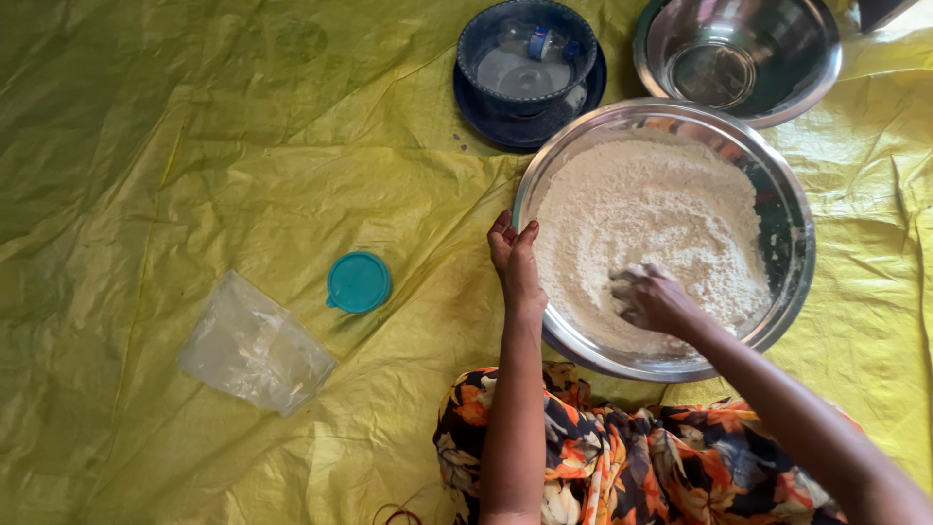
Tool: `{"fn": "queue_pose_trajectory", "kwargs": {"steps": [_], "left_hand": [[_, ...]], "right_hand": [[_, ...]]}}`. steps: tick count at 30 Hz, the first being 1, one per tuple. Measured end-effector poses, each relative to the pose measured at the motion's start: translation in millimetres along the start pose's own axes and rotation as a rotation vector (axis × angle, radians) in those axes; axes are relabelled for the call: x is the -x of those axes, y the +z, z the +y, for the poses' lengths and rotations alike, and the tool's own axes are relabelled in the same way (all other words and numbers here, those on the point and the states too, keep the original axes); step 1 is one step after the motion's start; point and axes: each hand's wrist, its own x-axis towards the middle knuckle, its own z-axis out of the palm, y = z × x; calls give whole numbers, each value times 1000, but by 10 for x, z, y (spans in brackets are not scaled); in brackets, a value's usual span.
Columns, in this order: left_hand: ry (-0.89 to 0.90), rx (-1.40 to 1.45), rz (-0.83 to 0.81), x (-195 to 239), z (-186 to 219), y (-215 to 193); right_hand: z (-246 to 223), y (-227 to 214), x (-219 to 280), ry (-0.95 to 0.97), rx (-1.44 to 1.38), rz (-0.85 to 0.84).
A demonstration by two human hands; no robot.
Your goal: The person sits on a yellow tarp and mixes flour in a large metal bowl by hand. They scoop some flour into a small plastic container, then pour a liquid from a green bottle into the bowl and continue mixing.
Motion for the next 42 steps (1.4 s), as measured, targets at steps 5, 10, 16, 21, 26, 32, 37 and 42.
{"fn": "queue_pose_trajectory", "kwargs": {"steps": [5,10,16,21,26,32,37,42], "left_hand": [[0,30,-7,22,41,6],[-31,-39,14,46,82,34],[-38,34,-9,-3,109,70],[-46,-14,8,-47,94,102],[-43,9,-13,-38,125,116],[-30,2,-10,-12,141,120],[0,35,-13,15,149,51],[-9,62,-19,32,128,11]], "right_hand": [[356,-142,196,-16,235,216],[665,-363,-9,306,4,249],[1500,-629,-344,618,-94,396],[1933,-475,-887,663,-289,423],[1705,-305,-1652,487,-100,216],[919,-65,-1724,180,56,52],[164,-228,-783,63,96,-75],[138,-570,39,167,202,-135]]}}
